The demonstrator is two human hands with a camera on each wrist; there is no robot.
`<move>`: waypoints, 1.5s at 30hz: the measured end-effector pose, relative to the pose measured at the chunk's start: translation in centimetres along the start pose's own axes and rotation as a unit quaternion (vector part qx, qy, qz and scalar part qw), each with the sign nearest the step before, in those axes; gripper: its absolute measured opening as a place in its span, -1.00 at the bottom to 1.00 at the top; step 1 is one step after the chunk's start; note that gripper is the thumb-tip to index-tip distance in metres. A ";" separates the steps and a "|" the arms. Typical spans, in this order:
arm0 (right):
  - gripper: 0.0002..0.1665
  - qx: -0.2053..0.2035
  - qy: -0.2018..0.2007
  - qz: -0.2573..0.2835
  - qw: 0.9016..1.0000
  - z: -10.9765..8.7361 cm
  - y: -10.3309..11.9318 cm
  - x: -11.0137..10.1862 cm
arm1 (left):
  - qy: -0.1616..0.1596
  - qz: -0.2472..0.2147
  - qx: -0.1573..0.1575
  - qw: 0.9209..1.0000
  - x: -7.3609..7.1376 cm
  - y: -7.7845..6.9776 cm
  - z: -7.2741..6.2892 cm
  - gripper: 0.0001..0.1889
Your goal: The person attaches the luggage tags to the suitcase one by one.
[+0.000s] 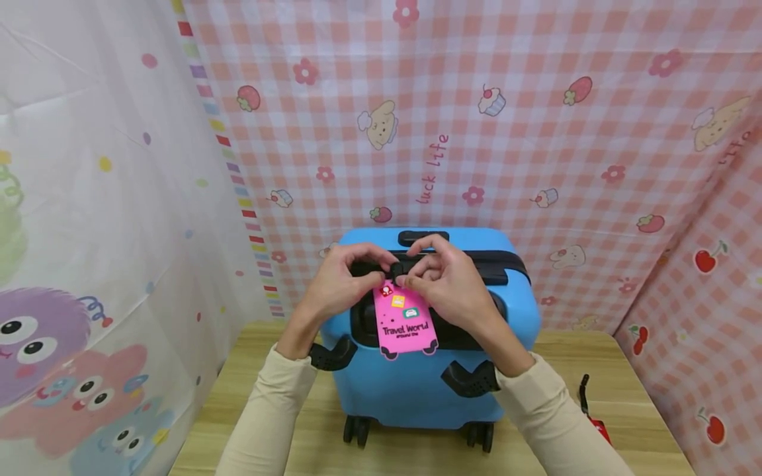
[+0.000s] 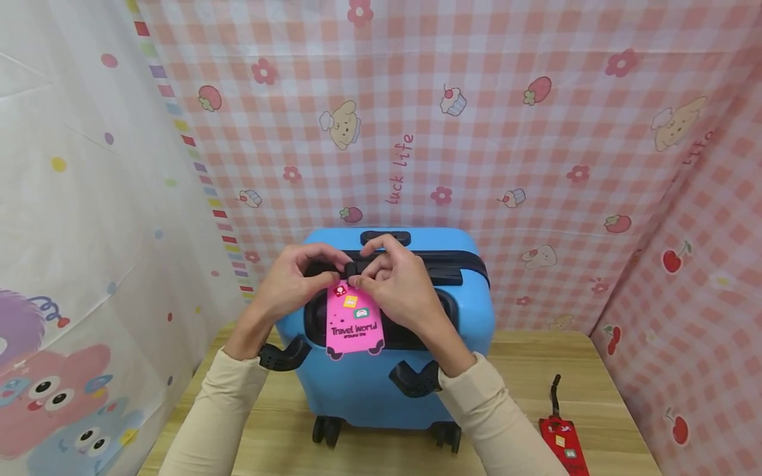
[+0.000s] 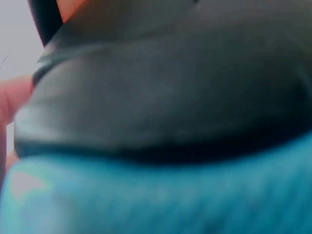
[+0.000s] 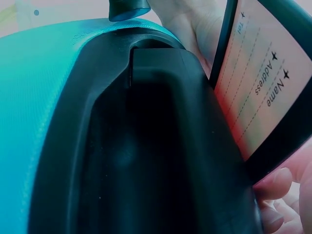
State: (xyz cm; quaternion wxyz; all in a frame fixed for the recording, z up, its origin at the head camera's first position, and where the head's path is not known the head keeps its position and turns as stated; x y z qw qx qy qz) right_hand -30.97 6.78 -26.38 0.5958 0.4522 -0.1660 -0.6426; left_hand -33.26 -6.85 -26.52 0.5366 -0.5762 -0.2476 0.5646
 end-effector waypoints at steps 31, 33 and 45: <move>-0.72 0.092 0.038 -0.049 0.994 -0.1 -0.7 -0.1 | 0.015 -0.015 0.011 1.000 0.6 -0.2 -0.4 -0.77; -0.72 0.095 0.037 -0.049 0.994 -0.1 -0.7 -0.1 | 0.017 -0.016 0.008 1.000 0.6 -0.1 -0.4 -0.77; -0.79 0.095 0.021 -0.037 0.995 0.1 -0.5 0.0 | 0.019 0.026 0.002 0.999 0.5 -0.4 -0.5 -0.74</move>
Point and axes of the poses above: each hand's wrist, its own z-axis towards the middle knuckle, its own x-axis out of the palm, y = z × x, the point moved 10 cm from there along z, towards the middle knuckle, and after that the axes turned 13 degrees about -x, right-handed, at the moved point
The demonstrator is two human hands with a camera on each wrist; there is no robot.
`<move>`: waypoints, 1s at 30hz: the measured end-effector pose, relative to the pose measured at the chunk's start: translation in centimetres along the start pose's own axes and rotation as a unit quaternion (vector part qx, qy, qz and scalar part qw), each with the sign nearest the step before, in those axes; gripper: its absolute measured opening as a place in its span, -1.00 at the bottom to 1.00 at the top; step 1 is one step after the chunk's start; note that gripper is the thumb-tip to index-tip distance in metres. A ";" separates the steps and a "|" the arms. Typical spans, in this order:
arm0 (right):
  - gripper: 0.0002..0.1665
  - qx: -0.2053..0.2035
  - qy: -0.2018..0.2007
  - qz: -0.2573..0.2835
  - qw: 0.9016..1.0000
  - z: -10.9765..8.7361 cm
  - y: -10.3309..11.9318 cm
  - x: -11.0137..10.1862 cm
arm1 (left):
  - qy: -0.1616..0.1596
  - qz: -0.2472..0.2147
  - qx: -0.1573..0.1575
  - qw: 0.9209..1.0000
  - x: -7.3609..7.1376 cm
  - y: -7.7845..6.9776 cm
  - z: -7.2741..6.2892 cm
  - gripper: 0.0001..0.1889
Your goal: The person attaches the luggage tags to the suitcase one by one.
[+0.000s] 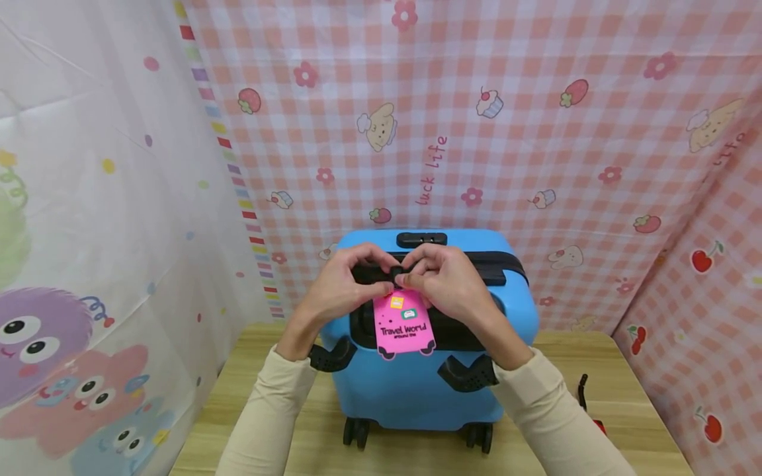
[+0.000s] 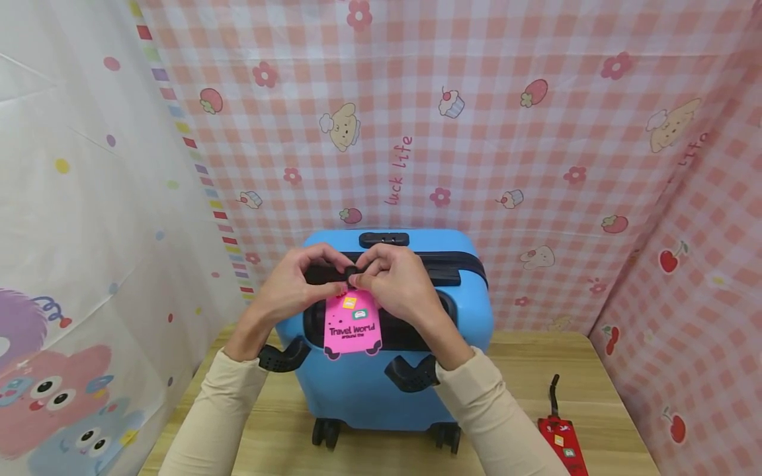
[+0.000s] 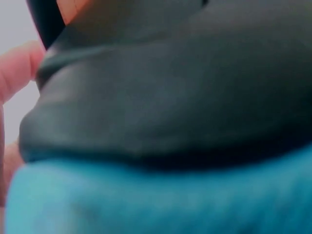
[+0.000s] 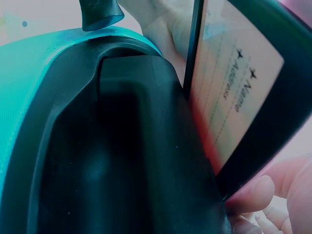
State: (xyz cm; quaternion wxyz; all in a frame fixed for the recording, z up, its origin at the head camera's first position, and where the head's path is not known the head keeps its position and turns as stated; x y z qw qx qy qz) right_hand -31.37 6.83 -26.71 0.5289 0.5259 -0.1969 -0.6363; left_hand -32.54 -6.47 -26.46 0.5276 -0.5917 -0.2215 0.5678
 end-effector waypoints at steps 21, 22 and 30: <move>-0.81 0.004 -0.005 0.017 1.000 -0.1 -0.1 -0.1 | -0.006 0.011 0.019 1.000 0.0 -0.2 -0.3 -0.76; -0.82 0.003 -0.006 0.019 1.000 -0.1 -0.1 -0.1 | -0.005 0.005 0.019 1.000 0.0 -0.2 -0.3 -0.77; -0.81 -0.004 -0.007 0.018 1.000 -0.3 -0.3 -0.1 | -0.003 -0.018 0.005 1.000 0.1 0.2 -0.3 -0.76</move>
Point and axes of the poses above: each hand's wrist, its own z-axis towards the middle knuckle, its own x-axis out of the palm, y = z × x, the point moved 10 cm from there along z, towards the middle knuckle, and after that the axes turned 13 degrees about -x, right-handed, at the moved point
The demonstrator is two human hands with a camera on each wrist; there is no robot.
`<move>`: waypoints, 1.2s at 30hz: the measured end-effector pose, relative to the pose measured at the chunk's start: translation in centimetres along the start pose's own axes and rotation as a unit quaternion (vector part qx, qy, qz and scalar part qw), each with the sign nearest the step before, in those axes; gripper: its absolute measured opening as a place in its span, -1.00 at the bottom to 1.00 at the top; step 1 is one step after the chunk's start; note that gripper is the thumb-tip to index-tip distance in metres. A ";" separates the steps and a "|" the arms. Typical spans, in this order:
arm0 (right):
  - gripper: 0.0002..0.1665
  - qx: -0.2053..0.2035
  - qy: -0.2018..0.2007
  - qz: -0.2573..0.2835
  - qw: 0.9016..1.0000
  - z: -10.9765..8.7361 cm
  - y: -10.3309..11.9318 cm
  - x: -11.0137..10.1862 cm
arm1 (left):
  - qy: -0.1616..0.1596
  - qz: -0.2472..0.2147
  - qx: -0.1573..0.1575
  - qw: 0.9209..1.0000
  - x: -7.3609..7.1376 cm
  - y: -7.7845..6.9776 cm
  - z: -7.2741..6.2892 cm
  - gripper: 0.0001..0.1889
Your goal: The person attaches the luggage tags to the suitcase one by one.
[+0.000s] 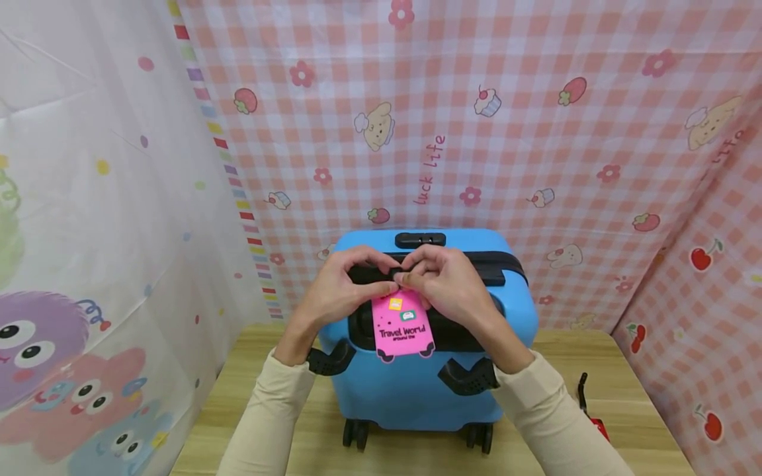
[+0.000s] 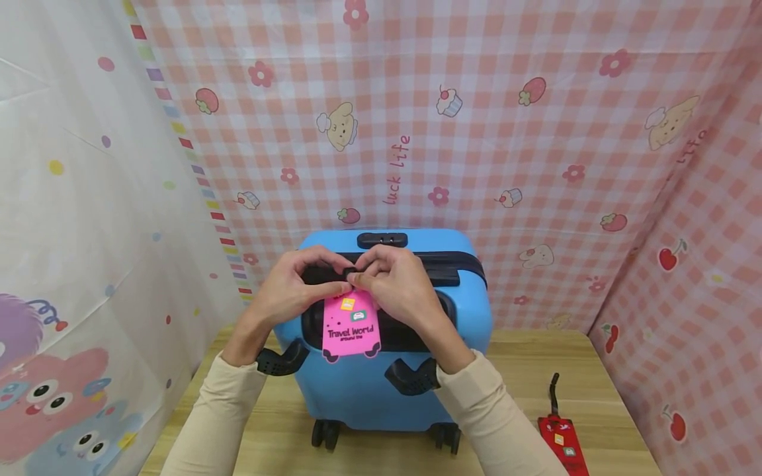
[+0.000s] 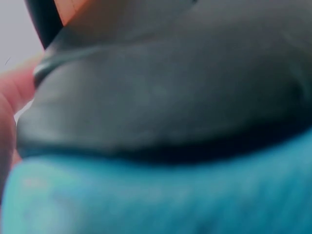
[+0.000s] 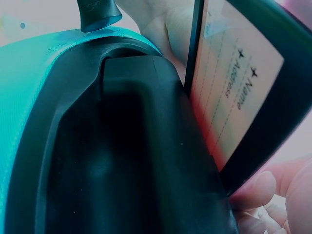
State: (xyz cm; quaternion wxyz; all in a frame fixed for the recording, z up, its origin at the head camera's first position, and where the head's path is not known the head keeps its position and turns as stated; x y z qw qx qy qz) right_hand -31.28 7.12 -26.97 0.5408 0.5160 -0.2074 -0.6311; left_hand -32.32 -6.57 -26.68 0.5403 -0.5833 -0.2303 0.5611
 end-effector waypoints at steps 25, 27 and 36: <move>-0.77 -0.043 0.035 0.014 0.998 -0.2 0.3 0.1 | 0.004 -0.004 -0.006 1.000 0.0 0.1 0.1 -0.79; -0.77 -0.045 0.034 0.014 0.998 -0.2 0.3 0.1 | 0.003 0.001 -0.008 1.000 0.0 0.1 0.2 -0.79; -0.80 -0.054 0.038 0.015 0.998 -0.2 0.5 0.3 | 0.003 0.043 0.001 0.999 0.2 -0.2 0.1 -0.71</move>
Point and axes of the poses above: each hand's wrist, its own z-axis towards the middle knuckle, its own x-axis out of the palm, y = z × x, the point moved 10 cm from there along z, towards the middle knuckle, and after that the axes turned 13 degrees about -x, right-handed, at the moved point
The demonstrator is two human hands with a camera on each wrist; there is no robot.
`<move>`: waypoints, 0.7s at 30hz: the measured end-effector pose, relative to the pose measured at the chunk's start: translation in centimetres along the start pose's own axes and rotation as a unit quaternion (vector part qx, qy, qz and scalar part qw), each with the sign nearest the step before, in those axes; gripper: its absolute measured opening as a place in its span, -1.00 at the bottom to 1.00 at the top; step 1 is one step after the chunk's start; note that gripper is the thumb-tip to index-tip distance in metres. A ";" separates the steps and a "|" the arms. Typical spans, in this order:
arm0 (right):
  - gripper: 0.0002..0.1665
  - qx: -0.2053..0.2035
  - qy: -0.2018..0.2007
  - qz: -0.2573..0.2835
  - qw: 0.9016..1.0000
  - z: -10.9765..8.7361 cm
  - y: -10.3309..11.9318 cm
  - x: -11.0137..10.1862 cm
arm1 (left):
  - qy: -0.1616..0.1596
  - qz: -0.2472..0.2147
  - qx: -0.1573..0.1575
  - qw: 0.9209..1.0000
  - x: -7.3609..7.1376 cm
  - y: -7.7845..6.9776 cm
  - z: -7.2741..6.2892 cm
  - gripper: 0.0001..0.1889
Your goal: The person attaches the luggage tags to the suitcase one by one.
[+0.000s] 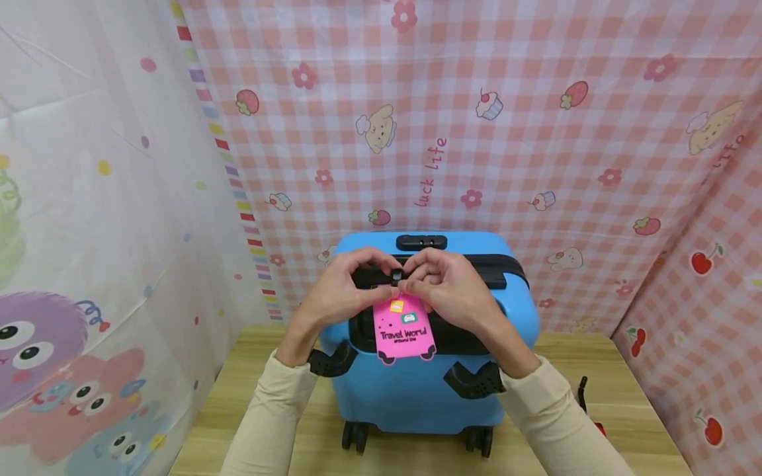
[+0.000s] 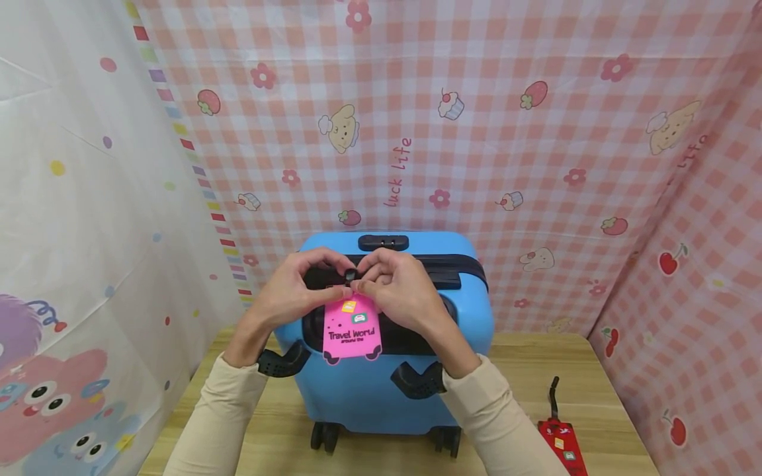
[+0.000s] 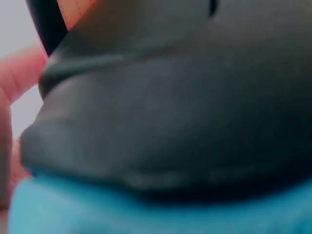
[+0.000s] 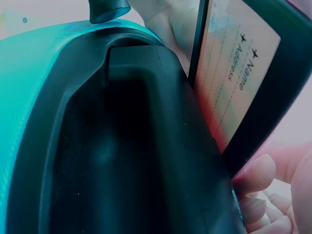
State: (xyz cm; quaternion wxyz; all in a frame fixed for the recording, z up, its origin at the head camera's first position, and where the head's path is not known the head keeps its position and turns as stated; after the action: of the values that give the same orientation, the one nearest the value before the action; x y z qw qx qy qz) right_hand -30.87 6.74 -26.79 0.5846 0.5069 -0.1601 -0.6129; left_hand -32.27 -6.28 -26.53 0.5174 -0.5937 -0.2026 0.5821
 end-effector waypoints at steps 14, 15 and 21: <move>-0.79 -0.011 -0.008 0.004 1.000 0.1 0.0 -0.1 | -0.005 -0.008 -0.002 1.000 0.0 0.1 0.0 -0.76; -0.80 -0.010 -0.008 0.006 1.000 0.1 0.0 -0.1 | -0.004 -0.012 -0.004 1.000 0.0 0.1 0.0 -0.76; -0.84 -0.001 -0.015 0.010 1.000 0.0 0.0 -0.1 | 0.005 -0.037 -0.014 0.999 0.1 0.3 0.1 -0.78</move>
State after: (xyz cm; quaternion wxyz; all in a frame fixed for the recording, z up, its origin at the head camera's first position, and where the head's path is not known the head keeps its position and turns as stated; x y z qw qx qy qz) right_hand -30.95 6.80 -26.76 0.5886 0.4959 -0.1735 -0.6144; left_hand -32.43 -6.27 -26.83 0.5314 -0.5954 -0.2299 0.5570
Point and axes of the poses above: each hand's wrist, its own z-axis towards the middle knuckle, its own x-axis out of the palm, y = z × x, the point moved 10 cm from there along z, towards the middle knuckle, and after that the axes turned 13 degrees about -x, right-handed, at the moved point
